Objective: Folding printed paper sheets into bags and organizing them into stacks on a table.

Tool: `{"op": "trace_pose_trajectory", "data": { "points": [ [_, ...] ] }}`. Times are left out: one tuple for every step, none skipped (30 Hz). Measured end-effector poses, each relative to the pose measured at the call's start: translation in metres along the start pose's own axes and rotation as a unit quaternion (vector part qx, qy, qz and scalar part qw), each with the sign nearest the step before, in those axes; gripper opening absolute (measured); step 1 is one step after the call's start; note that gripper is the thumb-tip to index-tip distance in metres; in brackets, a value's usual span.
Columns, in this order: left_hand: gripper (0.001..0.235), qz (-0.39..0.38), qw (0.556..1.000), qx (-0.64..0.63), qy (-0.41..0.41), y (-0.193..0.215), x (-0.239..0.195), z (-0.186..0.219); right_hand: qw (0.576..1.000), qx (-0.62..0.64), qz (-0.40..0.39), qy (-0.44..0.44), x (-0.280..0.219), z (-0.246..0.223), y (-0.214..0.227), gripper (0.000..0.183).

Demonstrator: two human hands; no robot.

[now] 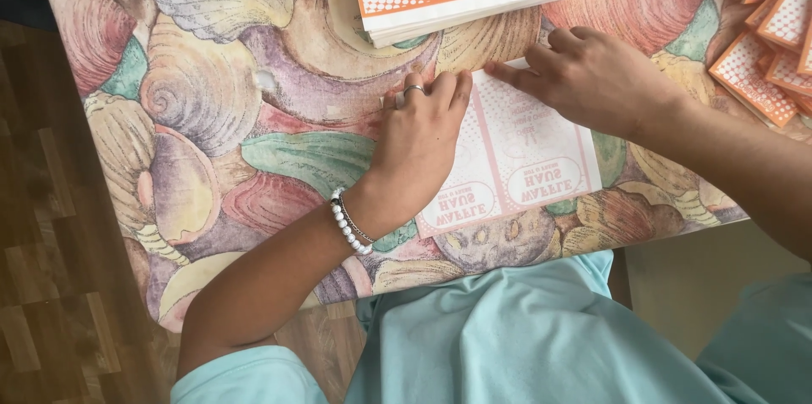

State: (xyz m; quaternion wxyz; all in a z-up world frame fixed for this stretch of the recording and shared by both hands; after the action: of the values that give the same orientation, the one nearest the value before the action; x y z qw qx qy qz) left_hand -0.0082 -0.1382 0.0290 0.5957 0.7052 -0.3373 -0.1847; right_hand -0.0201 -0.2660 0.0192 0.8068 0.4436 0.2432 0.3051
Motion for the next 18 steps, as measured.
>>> {"op": "trace_pose_trajectory", "data": {
  "points": [
    [0.046, 0.0, 1.0, -0.002, 0.003, 0.0, 0.0, 0.0, 1.0, 0.011, -0.021, -0.002, 0.001, -0.001, -0.002, 0.064],
    [0.046, 0.001, 1.0, -0.002, 0.003, 0.0, 0.001, 0.002, 1.0, 0.01, -0.021, -0.002, 0.0, -0.001, -0.003, 0.064],
    [0.049, -0.015, 1.0, 0.007, 0.006, -0.004, 0.003, 0.003, 1.0, 0.015, -0.014, -0.004, 0.0, 0.0, -0.004, 0.063],
    [0.052, -0.031, 0.999, 0.017, 0.01, -0.007, 0.004, 0.005, 1.0, 0.02, -0.006, -0.005, 0.0, 0.0, -0.004, 0.062],
    [0.052, -0.029, 0.999, 0.017, 0.011, -0.01, 0.003, 0.008, 1.0, 0.018, -0.005, -0.005, -0.003, 0.002, -0.006, 0.062],
    [0.054, -0.023, 0.999, 0.012, 0.025, -0.012, 0.002, 0.009, 0.999, 0.039, 0.018, 0.0, -0.006, 0.003, -0.005, 0.056],
    [0.055, -0.016, 0.999, 0.007, 0.038, -0.014, 0.002, 0.01, 0.997, 0.059, 0.04, 0.005, -0.009, 0.005, -0.004, 0.049],
    [0.055, -0.014, 0.999, 0.007, 0.039, -0.013, 0.001, 0.01, 0.998, 0.057, 0.04, 0.005, -0.01, 0.005, -0.005, 0.049],
    [0.055, -0.036, 0.999, 0.005, 0.029, -0.016, 0.0, 0.013, 0.997, 0.065, 0.051, 0.008, -0.011, 0.005, -0.005, 0.045],
    [0.055, -0.057, 0.998, 0.002, 0.02, -0.019, 0.0, 0.016, 0.995, 0.073, 0.062, 0.012, -0.012, 0.005, -0.005, 0.04],
    [0.055, -0.057, 0.998, 0.002, 0.018, -0.019, -0.002, 0.016, 0.995, 0.073, 0.061, 0.01, -0.011, 0.005, -0.005, 0.04],
    [0.053, -0.028, 0.999, 0.03, 0.009, -0.015, -0.004, 0.018, 0.996, 0.071, 0.062, 0.004, -0.011, 0.005, -0.006, 0.035],
    [0.051, 0.0, 0.998, 0.058, 0.001, -0.011, -0.007, 0.019, 0.996, 0.07, 0.063, 0.001, -0.01, 0.005, -0.007, 0.03],
    [0.051, -0.001, 0.998, 0.057, 0.0, -0.01, -0.006, 0.02, 0.995, 0.071, 0.062, 0.0, -0.009, 0.003, -0.005, 0.03],
    [0.048, 0.006, 0.998, 0.064, -0.011, -0.009, -0.005, 0.022, 0.996, 0.067, 0.06, -0.014, -0.009, 0.004, -0.004, 0.028],
    [0.046, 0.013, 0.997, 0.07, -0.023, -0.007, -0.004, 0.024, 0.996, 0.063, 0.058, -0.027, -0.009, 0.005, -0.003, 0.026],
    [0.046, 0.013, 0.997, 0.07, -0.023, -0.009, -0.003, 0.025, 0.996, 0.063, 0.058, -0.028, -0.01, 0.006, -0.004, 0.026],
    [0.041, 0.024, 0.997, 0.068, -0.016, -0.008, -0.002, 0.024, 0.997, 0.059, 0.05, -0.023, -0.011, 0.005, -0.005, 0.03]
  ]
}}
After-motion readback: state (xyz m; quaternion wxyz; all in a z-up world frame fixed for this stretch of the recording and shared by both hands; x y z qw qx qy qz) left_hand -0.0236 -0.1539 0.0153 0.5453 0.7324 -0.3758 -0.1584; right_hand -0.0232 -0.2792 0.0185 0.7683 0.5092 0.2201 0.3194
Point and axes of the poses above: each hand's wrist, its own x-axis towards the middle knuckle, its own y-axis out of the back of the hand, z = x × y, the point moved 9 cm from there along x, towards the middle knuckle, and after that the axes turned 5 degrees about y, right-handed, at the moved point
